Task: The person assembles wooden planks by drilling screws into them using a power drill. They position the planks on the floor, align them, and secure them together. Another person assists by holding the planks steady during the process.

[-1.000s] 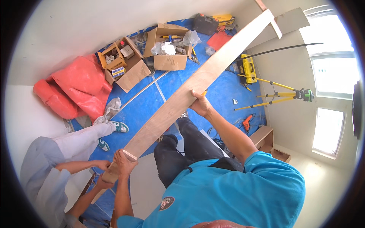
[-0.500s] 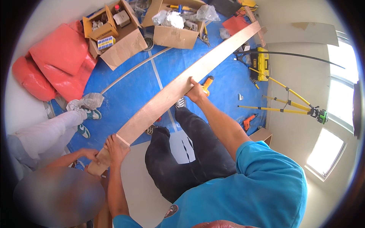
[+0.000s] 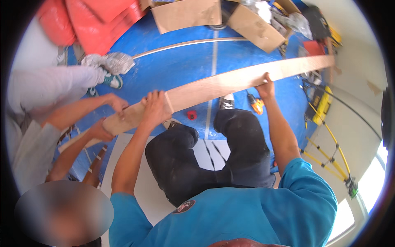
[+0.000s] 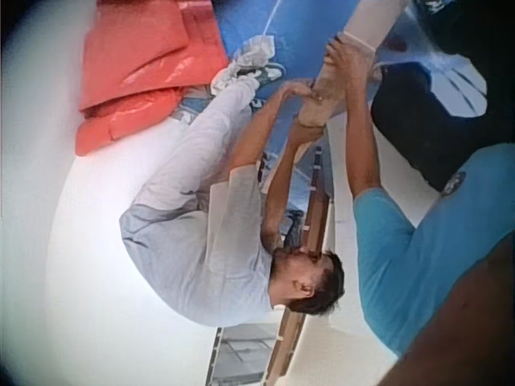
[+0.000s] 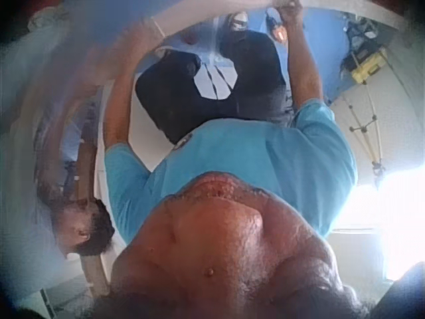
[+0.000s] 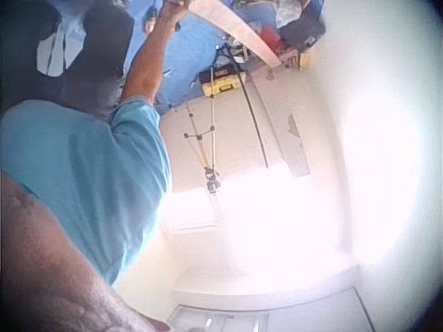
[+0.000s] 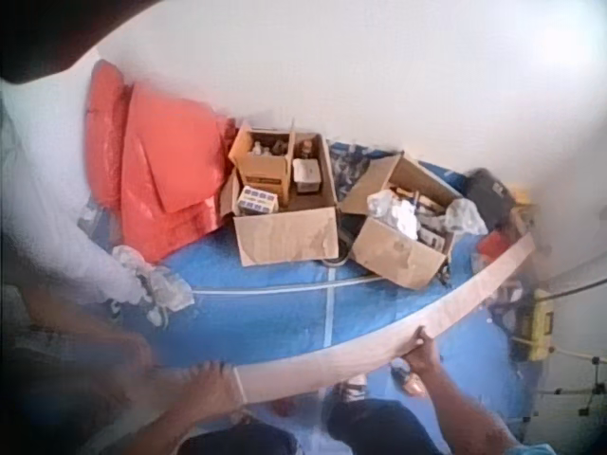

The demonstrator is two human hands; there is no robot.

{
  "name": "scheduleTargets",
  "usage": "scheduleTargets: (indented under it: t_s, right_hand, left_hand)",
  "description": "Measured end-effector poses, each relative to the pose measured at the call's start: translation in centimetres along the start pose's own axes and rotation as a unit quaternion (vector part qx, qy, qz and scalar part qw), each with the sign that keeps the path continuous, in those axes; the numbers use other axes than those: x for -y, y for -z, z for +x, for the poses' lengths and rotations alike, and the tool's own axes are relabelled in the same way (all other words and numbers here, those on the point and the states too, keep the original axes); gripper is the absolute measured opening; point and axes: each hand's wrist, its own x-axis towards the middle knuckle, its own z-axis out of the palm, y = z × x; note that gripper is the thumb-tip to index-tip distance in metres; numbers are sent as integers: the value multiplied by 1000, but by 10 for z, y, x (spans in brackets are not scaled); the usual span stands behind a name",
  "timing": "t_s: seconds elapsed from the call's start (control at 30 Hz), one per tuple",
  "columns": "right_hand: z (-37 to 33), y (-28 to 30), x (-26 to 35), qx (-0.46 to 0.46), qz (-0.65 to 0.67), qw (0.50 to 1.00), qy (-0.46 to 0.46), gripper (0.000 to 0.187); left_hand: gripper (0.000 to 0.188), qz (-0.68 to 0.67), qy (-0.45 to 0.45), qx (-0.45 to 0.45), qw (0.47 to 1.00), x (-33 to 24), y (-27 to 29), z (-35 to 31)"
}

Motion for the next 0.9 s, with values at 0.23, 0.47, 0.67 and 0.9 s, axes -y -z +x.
scheduleTargets:
  t_s: [0.23, 0.47, 0.67, 0.9]
  right_hand:
    - [59, 42, -15, -25, -25, 999, -13, 47]
    - [138, 77, -32, -22, -133, 990, -33, 60]
    - [125, 70, -58, 20, -211, 976, -51, 69]
    - [26, 100, 1, -112, -553, 818, 115, 72]
  left_hand:
    - [99, -12, -20, 36, 999, 33, -80, 45]
    - [95, 26, -14, 16, 999, 73, -148, 93]
    - [94, 58, 6, 36, 998, 102, -206, 116]
    - [101, 37, -31, 32, 998, 105, -222, 116]
